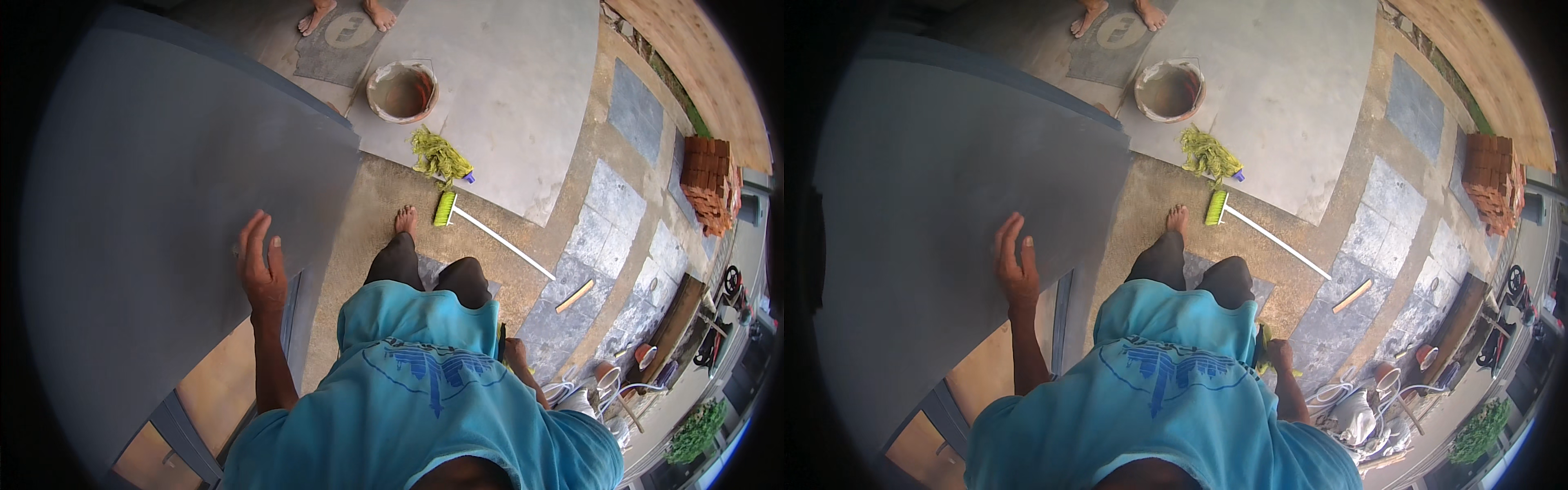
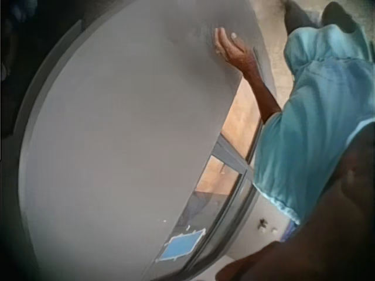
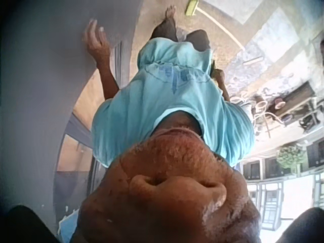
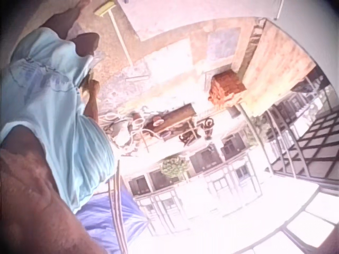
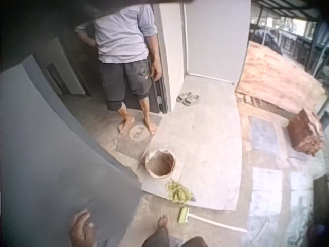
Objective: The person wipes the frame and glass of a large door using a yellow cloth, then moves inside and places the cloth on a chair.
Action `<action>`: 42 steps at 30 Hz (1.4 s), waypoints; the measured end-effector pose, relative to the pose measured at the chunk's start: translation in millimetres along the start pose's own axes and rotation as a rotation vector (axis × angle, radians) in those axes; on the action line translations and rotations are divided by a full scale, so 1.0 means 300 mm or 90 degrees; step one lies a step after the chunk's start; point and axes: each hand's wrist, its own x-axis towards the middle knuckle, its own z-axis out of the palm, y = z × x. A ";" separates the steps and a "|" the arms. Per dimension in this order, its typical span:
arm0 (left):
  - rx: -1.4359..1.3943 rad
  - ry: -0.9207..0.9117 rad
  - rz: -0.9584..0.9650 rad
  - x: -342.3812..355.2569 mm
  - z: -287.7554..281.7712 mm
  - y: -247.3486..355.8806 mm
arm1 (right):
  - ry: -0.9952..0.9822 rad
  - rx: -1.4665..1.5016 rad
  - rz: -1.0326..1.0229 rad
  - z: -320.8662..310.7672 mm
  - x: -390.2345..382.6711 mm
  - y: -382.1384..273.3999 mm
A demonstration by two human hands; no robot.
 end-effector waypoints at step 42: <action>0.797 0.565 -0.146 1.035 -0.289 0.211 | 0.026 -0.487 -0.161 -2.115 0.916 -1.458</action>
